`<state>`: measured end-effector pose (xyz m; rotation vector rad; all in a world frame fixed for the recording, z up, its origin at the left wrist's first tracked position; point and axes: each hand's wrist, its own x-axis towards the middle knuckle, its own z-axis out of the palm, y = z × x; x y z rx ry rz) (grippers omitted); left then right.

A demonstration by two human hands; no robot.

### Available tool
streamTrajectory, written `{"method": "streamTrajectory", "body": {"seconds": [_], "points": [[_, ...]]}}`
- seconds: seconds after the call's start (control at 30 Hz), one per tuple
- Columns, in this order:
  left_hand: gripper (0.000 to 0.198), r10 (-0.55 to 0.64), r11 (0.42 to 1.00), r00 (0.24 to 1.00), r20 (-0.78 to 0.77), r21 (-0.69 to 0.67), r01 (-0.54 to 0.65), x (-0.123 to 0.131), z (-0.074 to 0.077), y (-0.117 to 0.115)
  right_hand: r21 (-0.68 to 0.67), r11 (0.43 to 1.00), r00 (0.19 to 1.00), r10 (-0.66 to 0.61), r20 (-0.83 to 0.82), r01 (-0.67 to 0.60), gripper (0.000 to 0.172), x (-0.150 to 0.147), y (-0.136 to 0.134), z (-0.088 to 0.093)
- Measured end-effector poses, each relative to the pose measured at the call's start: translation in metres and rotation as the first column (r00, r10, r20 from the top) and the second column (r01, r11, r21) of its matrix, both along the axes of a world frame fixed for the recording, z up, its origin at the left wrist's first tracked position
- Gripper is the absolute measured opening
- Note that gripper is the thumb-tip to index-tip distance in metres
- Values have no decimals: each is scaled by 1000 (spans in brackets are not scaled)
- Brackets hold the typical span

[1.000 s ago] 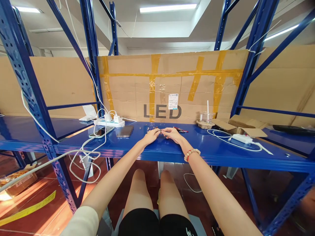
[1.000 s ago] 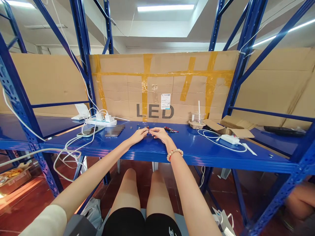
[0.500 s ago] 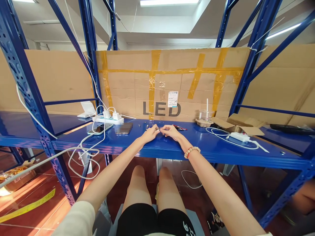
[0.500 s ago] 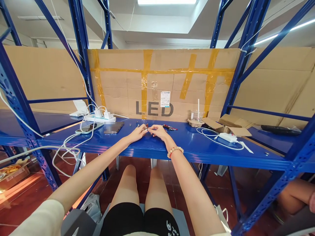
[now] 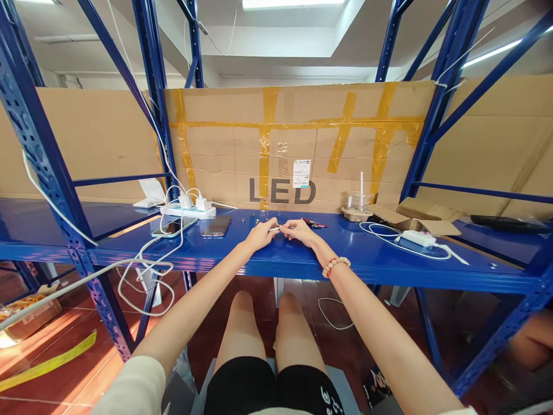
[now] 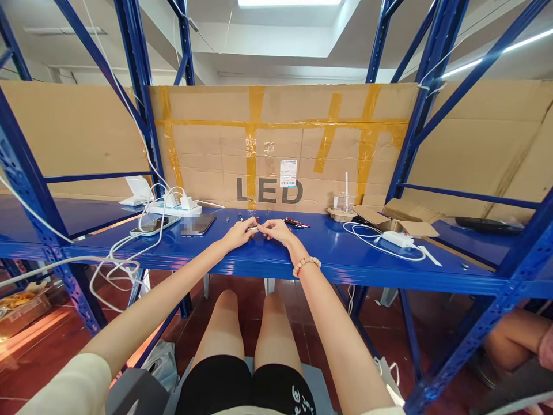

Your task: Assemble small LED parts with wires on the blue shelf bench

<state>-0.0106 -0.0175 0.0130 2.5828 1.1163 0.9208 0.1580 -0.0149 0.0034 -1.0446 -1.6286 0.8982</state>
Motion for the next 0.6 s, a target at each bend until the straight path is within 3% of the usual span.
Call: {"method": "streamTrajectory", "body": {"seconds": [0.27, 0.43, 0.6], "points": [[27, -13, 1000, 1000, 3, -15, 13, 3, 0, 4, -72, 997, 999, -24, -28, 22, 36, 0, 1, 2], [29, 96, 995, 995, 22, -44, -95, 8, -2, 9, -114, 993, 996, -47, -74, 39, 37, -3, 2, 2], [33, 321, 946, 914, 248, -127, -298, 6, -1, 11, -113, 987, 983, -128, -132, 113, 43, -3, 2, 4]]}}
